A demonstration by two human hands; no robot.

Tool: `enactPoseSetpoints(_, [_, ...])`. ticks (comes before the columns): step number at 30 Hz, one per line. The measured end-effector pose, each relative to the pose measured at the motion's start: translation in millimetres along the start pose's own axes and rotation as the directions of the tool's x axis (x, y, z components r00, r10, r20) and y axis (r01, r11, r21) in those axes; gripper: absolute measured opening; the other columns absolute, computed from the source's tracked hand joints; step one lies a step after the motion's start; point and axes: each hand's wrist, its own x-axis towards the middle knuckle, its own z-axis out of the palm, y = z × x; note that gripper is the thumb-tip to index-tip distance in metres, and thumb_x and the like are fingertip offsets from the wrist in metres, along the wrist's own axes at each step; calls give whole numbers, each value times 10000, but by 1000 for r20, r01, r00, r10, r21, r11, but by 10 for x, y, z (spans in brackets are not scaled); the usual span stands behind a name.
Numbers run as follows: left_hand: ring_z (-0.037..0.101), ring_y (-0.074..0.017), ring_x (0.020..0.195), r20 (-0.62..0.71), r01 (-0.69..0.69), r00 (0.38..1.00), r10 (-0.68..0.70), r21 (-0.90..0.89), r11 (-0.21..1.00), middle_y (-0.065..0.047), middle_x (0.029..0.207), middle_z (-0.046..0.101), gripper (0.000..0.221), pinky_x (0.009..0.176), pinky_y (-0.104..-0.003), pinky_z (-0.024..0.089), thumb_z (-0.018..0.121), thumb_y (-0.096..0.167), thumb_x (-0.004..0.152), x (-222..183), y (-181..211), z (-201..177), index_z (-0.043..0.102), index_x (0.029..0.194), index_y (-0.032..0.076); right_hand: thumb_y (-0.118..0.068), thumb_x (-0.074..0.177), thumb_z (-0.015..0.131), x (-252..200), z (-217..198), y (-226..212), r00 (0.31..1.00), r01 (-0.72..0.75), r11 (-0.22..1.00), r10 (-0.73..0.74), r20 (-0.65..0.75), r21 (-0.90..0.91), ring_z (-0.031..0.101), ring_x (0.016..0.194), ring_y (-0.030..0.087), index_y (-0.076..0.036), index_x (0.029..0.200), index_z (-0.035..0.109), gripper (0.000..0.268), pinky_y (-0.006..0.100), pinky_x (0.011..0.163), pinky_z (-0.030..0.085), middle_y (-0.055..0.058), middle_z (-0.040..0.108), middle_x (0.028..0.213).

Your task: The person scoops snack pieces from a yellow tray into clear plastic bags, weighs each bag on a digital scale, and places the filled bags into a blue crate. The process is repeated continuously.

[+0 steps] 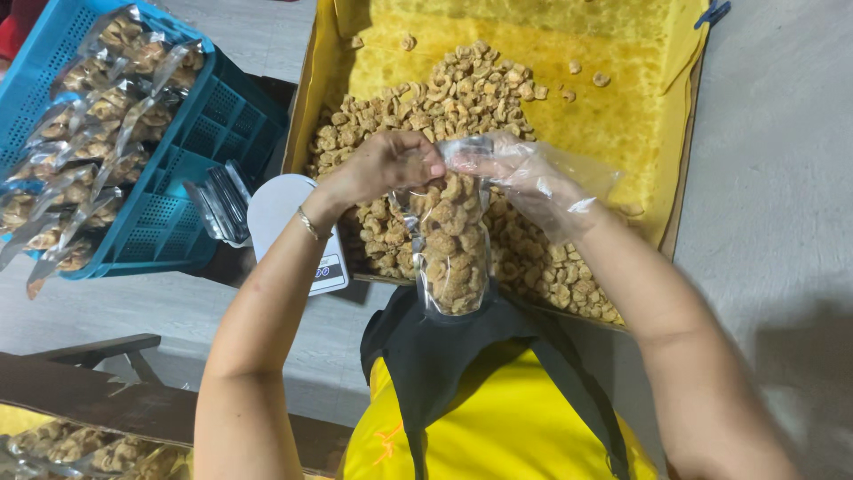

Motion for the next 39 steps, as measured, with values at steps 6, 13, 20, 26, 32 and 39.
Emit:
enactPoseSetpoints(6, [703,-86,927,243,77,966,-86,44,996,14,1051,741,451,765,-308,615,658,420,917,20,-178,-85,696,1243,111,-363,766,785,-227,166,-200,975,-168,975,187,-122,146,588,1315,219,-66,1275,527,643,440,1151,424,115,642,1363])
enactPoseSetpoints(13, [612,-162,608,276,121,954,-116,-4,993,-140,761,700,346,605,-323,557,661,316,948,-10,27,-212,718,1225,117,-349,846,761,-273,142,-115,978,116,869,-184,97,480,561,1341,230,-70,1286,577,553,380,1212,400,133,612,1380])
enactPoseSetpoints(20, [735,-133,776,-112,122,990,-88,350,929,-95,892,755,140,729,-250,617,671,144,952,-123,44,87,719,976,15,-250,875,741,-54,43,389,994,108,982,-109,-5,156,603,1270,206,-106,1263,544,458,343,1163,455,105,627,1321])
enactPoseSetpoints(26, [733,-149,813,-152,-50,981,123,414,909,-132,941,754,285,679,-260,652,673,91,909,-168,83,41,631,1173,-7,-291,893,786,139,-133,279,997,70,998,-70,9,5,653,1137,275,-43,1109,713,337,374,1024,514,113,735,1161])
enactPoseSetpoints(32, [659,-149,608,19,89,993,-120,560,824,-98,836,739,240,566,-278,583,634,273,1014,132,202,0,743,1033,61,-444,860,677,-235,242,-411,955,-257,929,201,-220,-265,673,1098,206,-186,1221,701,444,392,963,522,9,739,1155])
enactPoseSetpoints(39, [610,-144,538,99,203,945,-312,570,796,-103,784,714,238,523,-306,559,652,303,934,165,296,56,715,1001,83,-410,848,745,-144,146,51,978,14,965,-67,-196,-260,676,1103,159,-108,1252,580,530,276,975,541,46,703,1161])
